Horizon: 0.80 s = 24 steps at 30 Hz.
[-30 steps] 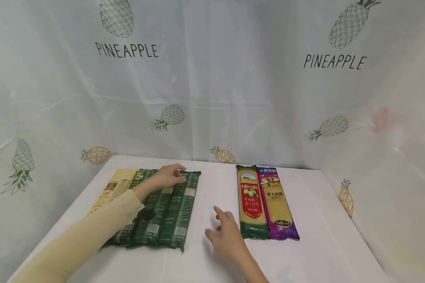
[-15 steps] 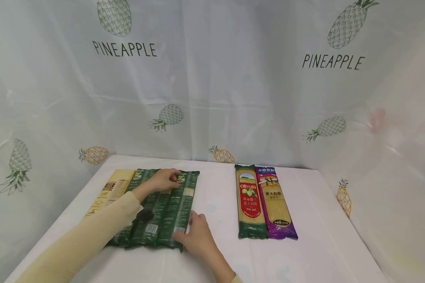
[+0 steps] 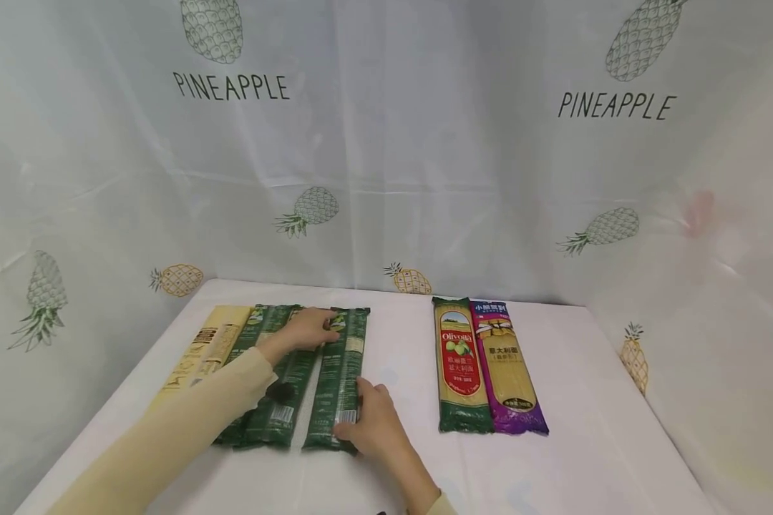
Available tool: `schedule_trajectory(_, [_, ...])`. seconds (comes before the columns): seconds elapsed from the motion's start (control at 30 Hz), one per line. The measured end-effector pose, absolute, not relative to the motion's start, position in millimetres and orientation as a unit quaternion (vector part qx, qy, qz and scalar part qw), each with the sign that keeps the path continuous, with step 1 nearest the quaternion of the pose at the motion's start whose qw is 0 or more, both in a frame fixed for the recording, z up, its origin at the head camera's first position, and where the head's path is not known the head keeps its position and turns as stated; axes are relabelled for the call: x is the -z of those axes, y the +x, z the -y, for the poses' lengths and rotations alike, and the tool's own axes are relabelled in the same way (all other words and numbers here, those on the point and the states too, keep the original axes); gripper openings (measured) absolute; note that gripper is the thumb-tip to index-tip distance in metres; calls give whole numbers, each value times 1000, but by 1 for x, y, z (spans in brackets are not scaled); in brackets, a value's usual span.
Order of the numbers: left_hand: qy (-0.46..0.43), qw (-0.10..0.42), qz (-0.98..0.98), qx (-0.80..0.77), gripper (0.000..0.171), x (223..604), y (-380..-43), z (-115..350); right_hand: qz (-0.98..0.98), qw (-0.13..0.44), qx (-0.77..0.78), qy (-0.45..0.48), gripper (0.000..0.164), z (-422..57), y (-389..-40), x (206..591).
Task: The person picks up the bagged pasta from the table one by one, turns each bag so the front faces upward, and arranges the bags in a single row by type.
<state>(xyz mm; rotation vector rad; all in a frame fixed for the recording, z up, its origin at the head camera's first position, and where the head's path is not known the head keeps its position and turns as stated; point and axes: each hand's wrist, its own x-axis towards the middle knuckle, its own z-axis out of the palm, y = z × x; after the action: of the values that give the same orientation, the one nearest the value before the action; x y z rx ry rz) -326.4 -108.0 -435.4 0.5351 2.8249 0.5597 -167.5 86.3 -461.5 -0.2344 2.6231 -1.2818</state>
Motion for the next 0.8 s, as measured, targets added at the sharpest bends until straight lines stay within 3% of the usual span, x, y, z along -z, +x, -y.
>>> schedule_trajectory(0.27, [158,130,-963,-173,63,435,-327,89,-878,122,458,-70,90,-107,-173,465])
schedule_trajectory(0.57, [77,134,-900,-407,71,451,-327,89,-842,135,517,-68,87,-115,-172,471])
schedule_trajectory(0.8, [65,119,-865,-483,68,448,-329,81,-849,98,516,-63,88,-118,-167,471])
